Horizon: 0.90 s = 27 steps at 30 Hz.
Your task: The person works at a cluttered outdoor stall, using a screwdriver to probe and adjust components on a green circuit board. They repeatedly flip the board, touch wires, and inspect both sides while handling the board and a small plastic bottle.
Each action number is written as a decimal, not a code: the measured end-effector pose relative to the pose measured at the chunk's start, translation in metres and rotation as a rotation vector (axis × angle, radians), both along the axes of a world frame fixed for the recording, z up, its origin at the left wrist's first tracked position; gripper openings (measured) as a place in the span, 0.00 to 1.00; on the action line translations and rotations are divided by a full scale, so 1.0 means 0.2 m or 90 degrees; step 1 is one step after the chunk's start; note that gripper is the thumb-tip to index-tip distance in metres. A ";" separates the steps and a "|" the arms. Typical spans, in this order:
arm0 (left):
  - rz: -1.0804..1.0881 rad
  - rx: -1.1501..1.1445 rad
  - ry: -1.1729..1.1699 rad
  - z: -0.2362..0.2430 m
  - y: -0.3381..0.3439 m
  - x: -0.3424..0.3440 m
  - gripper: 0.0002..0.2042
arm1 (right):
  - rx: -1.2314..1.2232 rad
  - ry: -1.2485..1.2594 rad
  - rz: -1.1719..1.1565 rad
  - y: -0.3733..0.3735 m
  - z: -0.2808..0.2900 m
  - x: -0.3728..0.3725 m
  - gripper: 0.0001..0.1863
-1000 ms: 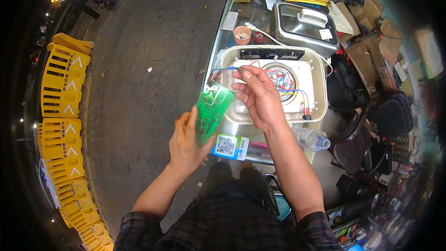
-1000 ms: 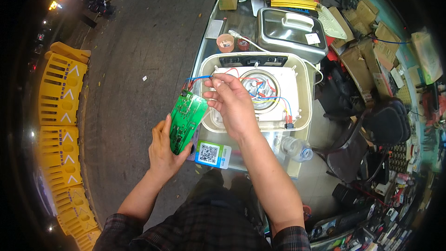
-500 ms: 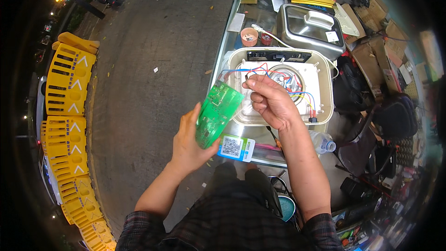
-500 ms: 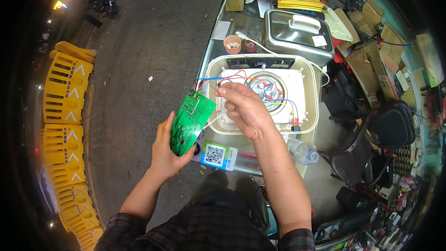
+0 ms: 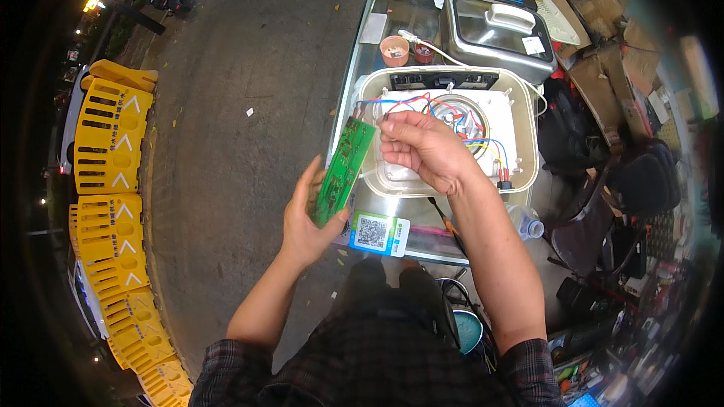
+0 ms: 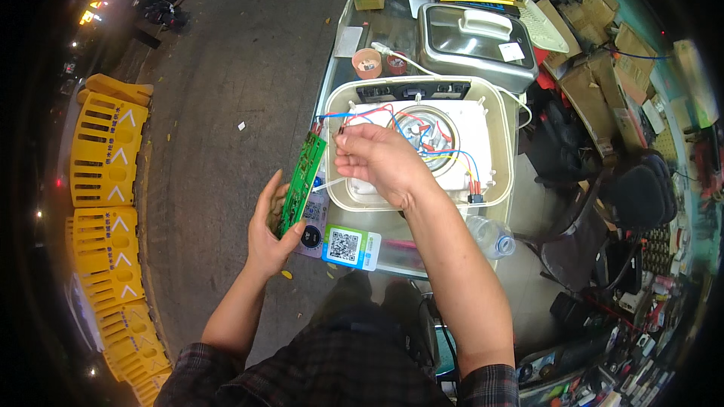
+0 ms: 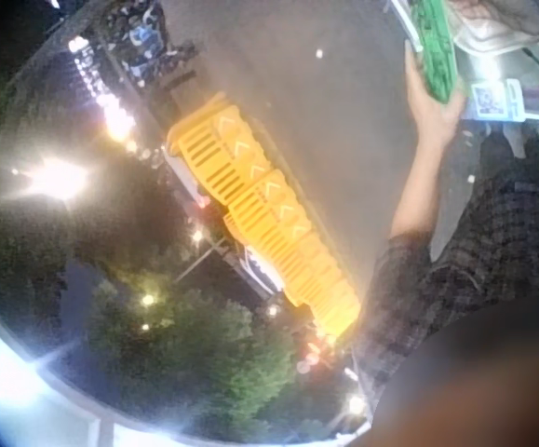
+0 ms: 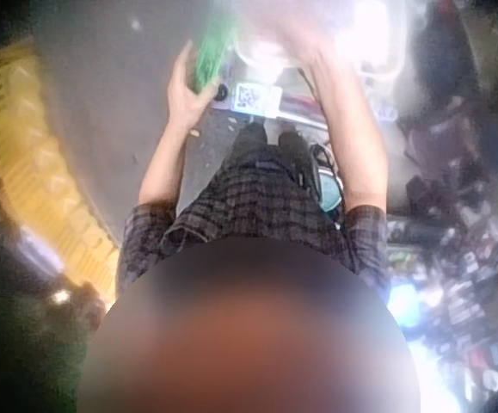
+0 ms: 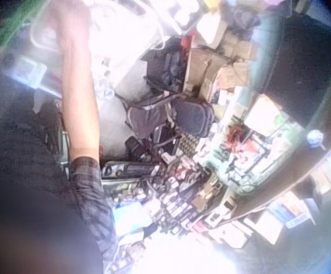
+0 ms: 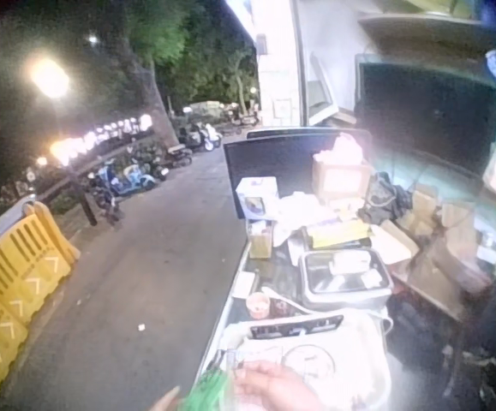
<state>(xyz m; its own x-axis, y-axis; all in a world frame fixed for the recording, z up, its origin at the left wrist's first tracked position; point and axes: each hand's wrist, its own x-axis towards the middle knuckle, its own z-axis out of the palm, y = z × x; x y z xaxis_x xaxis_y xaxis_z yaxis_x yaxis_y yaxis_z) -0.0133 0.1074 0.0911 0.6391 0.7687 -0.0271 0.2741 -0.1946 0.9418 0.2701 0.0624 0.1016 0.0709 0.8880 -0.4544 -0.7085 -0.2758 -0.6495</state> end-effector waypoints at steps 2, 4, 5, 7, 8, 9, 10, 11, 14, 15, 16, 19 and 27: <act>0.004 -0.100 -0.062 -0.02 0.00 0.03 0.48 | 0.021 0.017 -0.033 0.00 0.01 0.01 0.09; 0.002 -0.205 -0.132 -0.04 0.00 0.06 0.48 | 0.035 0.030 -0.054 0.00 0.02 0.01 0.10; -0.003 -0.206 -0.128 -0.04 0.01 0.08 0.48 | 0.038 0.014 -0.057 0.00 0.02 0.01 0.10; -0.020 -0.233 -0.159 -0.05 0.02 0.11 0.48 | 0.043 -0.009 -0.070 0.00 0.03 0.02 0.11; -0.025 -0.247 -0.161 -0.05 0.02 0.12 0.49 | 0.027 -0.061 -0.046 0.00 0.03 0.02 0.12; -0.020 -0.254 -0.157 -0.06 0.01 0.14 0.47 | 0.021 -0.093 -0.031 0.00 0.04 0.02 0.12; -0.022 -0.292 -0.173 -0.07 0.01 0.15 0.47 | 0.015 -0.125 -0.016 0.01 0.04 0.03 0.13; -0.031 -0.326 -0.200 -0.07 0.01 0.16 0.46 | 0.012 -0.160 0.001 0.01 0.05 0.03 0.13; -0.075 -0.372 -0.195 -0.08 0.01 0.18 0.45 | -0.013 -0.292 0.004 0.01 0.07 0.04 0.13; -0.080 -0.412 -0.204 -0.09 0.01 0.18 0.43 | -0.021 -0.361 0.011 0.01 0.08 0.04 0.13; -0.088 -0.456 -0.223 -0.10 0.01 0.19 0.42 | -0.028 -0.382 0.018 0.01 0.08 0.04 0.13; -0.082 -0.507 -0.251 -0.11 0.00 0.21 0.42 | -0.007 -0.325 0.014 -0.01 0.08 0.05 0.14; -0.051 -0.575 -0.300 -0.15 -0.01 0.20 0.43 | 0.010 -0.201 -0.018 -0.02 0.06 0.06 0.15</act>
